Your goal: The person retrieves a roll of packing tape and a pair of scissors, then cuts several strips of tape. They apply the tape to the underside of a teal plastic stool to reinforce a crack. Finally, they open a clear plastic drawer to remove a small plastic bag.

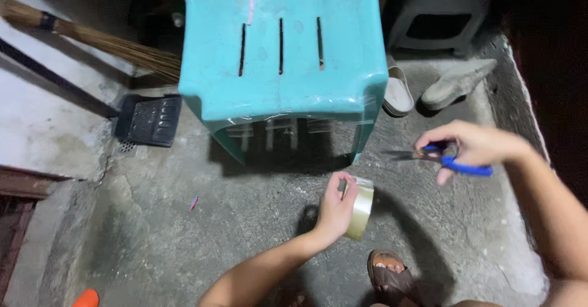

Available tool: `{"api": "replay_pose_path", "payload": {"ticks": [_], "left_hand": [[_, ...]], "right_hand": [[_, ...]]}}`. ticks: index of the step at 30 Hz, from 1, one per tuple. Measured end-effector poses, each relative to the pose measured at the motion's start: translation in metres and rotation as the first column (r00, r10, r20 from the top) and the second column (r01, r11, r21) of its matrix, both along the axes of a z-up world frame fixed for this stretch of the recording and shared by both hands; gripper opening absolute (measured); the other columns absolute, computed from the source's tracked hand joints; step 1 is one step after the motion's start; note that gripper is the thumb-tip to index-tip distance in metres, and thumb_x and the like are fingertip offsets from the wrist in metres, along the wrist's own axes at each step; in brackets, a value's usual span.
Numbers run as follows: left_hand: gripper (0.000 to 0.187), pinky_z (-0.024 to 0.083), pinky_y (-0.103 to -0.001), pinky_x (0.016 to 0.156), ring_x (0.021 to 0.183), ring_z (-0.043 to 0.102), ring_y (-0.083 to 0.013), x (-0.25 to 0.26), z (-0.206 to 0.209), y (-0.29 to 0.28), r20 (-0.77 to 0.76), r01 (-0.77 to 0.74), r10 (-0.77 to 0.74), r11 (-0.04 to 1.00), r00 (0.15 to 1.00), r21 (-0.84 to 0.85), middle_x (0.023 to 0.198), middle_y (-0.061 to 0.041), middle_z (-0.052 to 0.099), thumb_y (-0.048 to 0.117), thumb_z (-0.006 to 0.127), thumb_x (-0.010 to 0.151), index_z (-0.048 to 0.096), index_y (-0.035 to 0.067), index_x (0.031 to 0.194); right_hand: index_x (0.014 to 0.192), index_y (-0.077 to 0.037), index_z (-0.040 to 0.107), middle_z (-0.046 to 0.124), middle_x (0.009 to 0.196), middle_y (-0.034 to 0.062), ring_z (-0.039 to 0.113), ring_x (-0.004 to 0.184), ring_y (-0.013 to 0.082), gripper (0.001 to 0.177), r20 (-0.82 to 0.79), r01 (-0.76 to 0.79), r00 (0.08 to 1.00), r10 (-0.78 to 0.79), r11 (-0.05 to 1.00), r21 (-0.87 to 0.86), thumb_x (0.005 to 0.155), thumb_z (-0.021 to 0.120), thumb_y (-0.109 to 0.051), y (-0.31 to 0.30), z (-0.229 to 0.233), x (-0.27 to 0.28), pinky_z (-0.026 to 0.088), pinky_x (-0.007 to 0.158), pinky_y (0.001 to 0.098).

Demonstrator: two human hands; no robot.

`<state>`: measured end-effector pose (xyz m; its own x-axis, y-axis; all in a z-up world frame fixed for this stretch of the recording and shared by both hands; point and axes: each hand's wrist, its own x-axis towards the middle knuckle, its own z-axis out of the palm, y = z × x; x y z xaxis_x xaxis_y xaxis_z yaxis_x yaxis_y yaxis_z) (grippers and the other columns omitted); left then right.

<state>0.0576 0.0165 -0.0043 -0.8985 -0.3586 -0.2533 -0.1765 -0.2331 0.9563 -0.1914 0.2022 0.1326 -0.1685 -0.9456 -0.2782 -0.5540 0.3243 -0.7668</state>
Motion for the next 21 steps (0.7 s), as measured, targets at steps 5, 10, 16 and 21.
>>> {"api": "replay_pose_path", "payload": {"ticks": [5, 10, 16, 21], "left_hand": [[0.02, 0.052, -0.03, 0.058, 0.067, 0.069, -0.0112, 0.012, 0.035, -0.015, -0.035, 0.045, -0.05, 0.99, 0.998, -0.135, 0.075, -0.006, 0.071, 0.019, 0.055, 0.104, 0.052, 0.009, 0.121], [0.025, 0.053, -0.031, 0.058, 0.065, 0.071, -0.0143, 0.029, 0.053, -0.031, 0.005, 0.031, -0.031, 0.946, 1.0, -0.322, 0.073, -0.008, 0.072, 0.019, 0.053, 0.101, 0.051, 0.009, 0.124], [0.026, 0.05, -0.032, 0.056, 0.062, 0.067, -0.0134, 0.048, 0.059, -0.049, 0.005, 0.02, -0.019, 0.956, 1.0, -0.292, 0.071, -0.007, 0.069, 0.023, 0.052, 0.105, 0.05, 0.01, 0.127], [0.026, 0.05, -0.033, 0.056, 0.062, 0.066, -0.0137, 0.06, 0.057, -0.062, -0.083, -0.058, 0.031, 0.937, 0.996, -0.344, 0.07, -0.007, 0.069, 0.023, 0.054, 0.107, 0.053, 0.007, 0.127]], "right_hand": [[0.12, -0.015, 0.07, 0.077, 0.092, 0.001, 0.072, 0.077, 0.016, 0.075, -0.077, 0.155, 0.983, -0.169, 0.974, -0.167, 0.055, 0.095, -0.042, -0.042, -0.006, 0.064, 0.059, 0.073, 0.033], [0.102, -0.008, 0.07, 0.08, 0.089, 0.0006, 0.076, 0.082, 0.0091, 0.054, -0.01, 0.157, 0.986, -0.164, 0.959, -0.235, 0.061, 0.096, -0.032, -0.084, -0.01, 0.101, 0.059, 0.076, 0.0291], [0.098, -0.007, 0.072, 0.081, 0.085, 0.0024, 0.073, 0.082, 0.008, 0.03, 0.114, 0.261, 0.964, -0.241, 0.941, -0.215, 0.076, 0.087, -0.02, -0.108, -0.009, 0.117, 0.059, 0.076, 0.0279], [0.098, -0.007, 0.068, 0.078, 0.081, 0.0029, 0.072, 0.076, 0.0083, 0.045, 0.021, 0.165, 0.986, -0.166, 0.946, -0.279, 0.063, 0.094, -0.018, -0.131, -0.002, 0.132, 0.057, 0.07, 0.028]]}}
